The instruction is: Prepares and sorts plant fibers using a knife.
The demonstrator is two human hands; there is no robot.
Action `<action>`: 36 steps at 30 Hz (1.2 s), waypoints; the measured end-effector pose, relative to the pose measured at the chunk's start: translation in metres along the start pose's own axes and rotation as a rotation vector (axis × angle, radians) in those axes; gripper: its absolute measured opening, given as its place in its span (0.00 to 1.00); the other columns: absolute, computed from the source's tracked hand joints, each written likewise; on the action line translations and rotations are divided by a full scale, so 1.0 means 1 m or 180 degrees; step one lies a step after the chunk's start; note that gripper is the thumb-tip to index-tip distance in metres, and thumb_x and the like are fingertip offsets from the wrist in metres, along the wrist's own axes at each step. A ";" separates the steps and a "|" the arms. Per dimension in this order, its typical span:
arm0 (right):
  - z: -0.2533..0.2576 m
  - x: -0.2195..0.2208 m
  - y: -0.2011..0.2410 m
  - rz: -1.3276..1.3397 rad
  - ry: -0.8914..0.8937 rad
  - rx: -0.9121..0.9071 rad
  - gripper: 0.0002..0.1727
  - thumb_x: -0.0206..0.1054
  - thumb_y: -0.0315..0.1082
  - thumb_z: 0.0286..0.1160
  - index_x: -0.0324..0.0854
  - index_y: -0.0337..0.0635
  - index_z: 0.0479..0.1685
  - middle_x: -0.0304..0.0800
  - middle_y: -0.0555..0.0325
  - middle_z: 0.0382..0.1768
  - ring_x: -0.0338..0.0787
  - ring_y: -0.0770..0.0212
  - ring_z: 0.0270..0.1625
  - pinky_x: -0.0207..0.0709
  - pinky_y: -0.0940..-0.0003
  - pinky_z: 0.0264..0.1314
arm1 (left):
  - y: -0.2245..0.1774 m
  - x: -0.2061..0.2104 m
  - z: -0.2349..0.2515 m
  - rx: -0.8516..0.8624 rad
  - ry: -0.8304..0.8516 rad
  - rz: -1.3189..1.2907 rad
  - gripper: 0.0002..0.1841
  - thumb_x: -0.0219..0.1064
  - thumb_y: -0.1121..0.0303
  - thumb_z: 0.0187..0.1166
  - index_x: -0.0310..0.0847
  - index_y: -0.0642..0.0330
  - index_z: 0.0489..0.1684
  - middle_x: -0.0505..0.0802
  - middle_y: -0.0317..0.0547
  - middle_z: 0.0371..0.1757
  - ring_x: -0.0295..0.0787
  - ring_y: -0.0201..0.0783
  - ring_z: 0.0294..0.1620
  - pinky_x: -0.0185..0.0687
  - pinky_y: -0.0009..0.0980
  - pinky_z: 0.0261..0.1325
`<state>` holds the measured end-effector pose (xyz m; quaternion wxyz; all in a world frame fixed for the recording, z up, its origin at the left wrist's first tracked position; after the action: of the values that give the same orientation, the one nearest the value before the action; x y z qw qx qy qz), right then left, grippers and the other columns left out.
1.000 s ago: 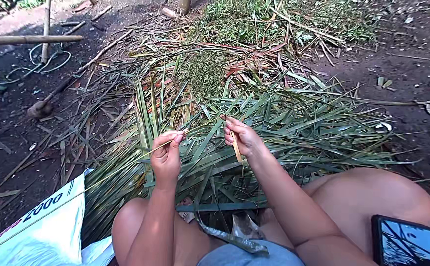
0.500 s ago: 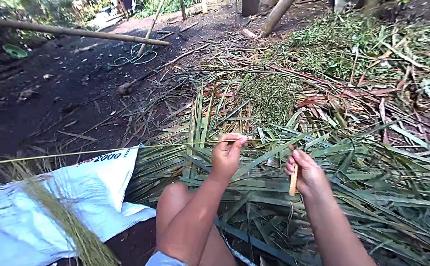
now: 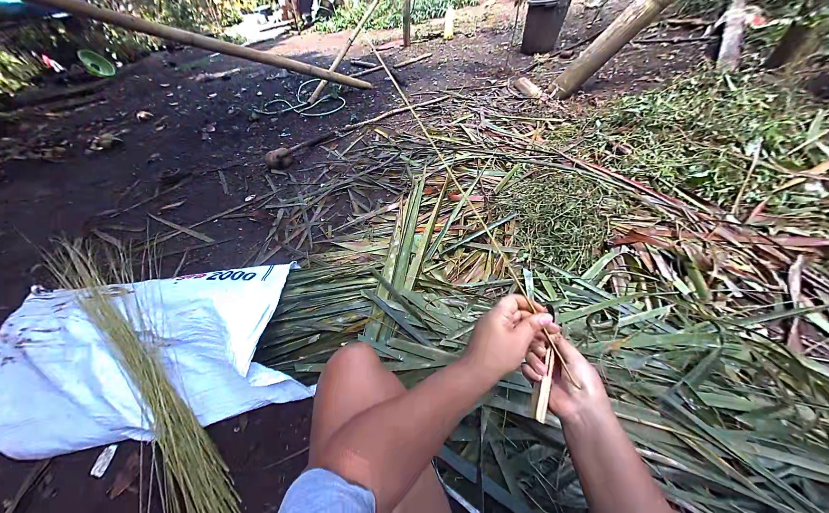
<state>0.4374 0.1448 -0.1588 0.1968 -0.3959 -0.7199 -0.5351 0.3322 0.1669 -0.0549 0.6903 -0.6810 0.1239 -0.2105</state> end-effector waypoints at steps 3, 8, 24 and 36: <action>0.000 0.002 0.008 -0.0327 0.0269 -0.0242 0.16 0.41 0.32 0.93 0.78 0.45 0.51 0.87 0.64 0.24 0.71 0.79 0.10 0.65 0.84 0.10 | -0.014 0.004 -0.011 0.0031 -0.0104 -0.0074 0.14 0.51 0.70 0.93 0.72 0.72 0.66 0.89 0.44 0.37 0.86 0.28 0.30 0.85 0.27 0.38; 0.025 -0.106 0.017 -0.4390 -0.0310 0.0484 0.21 0.45 0.36 0.96 0.78 0.31 0.66 0.90 0.47 0.32 0.89 0.57 0.31 0.84 0.58 0.40 | -0.087 -0.116 -0.021 0.0782 -0.1848 -0.0079 0.17 0.49 0.65 0.94 0.79 0.61 0.69 0.76 0.32 0.27 0.66 0.24 0.19 0.65 0.22 0.24; 0.013 -0.117 0.017 -0.3794 -0.0990 0.0123 0.10 0.55 0.32 0.89 0.72 0.38 0.60 0.68 0.65 0.25 0.68 0.74 0.16 0.71 0.75 0.21 | 0.113 -0.365 -0.436 -0.2499 -0.4997 0.2112 0.25 0.42 0.58 0.96 0.73 0.65 0.79 0.86 0.68 0.70 0.82 0.64 0.73 0.71 0.62 0.76; -0.007 -0.115 -0.028 -0.5007 -0.0549 0.1071 0.18 0.60 0.41 0.89 0.78 0.37 0.66 0.86 0.56 0.36 0.71 0.70 0.17 0.69 0.71 0.21 | 0.138 -0.348 -0.340 -0.2146 -0.3732 0.2262 0.25 0.55 0.61 0.92 0.68 0.68 0.82 0.71 0.73 0.83 0.68 0.68 0.83 0.62 0.63 0.83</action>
<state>0.4851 0.0938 -0.2549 -0.2365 0.2215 -0.8711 -0.3689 -0.1129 0.0220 -0.2465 0.4242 -0.7744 0.0064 0.4694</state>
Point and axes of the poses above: each hand's wrist, its own z-axis towards the middle knuckle, its own x-axis out of the palm, y = z × x, the point moved 8 cm from there along z, towards the middle knuckle
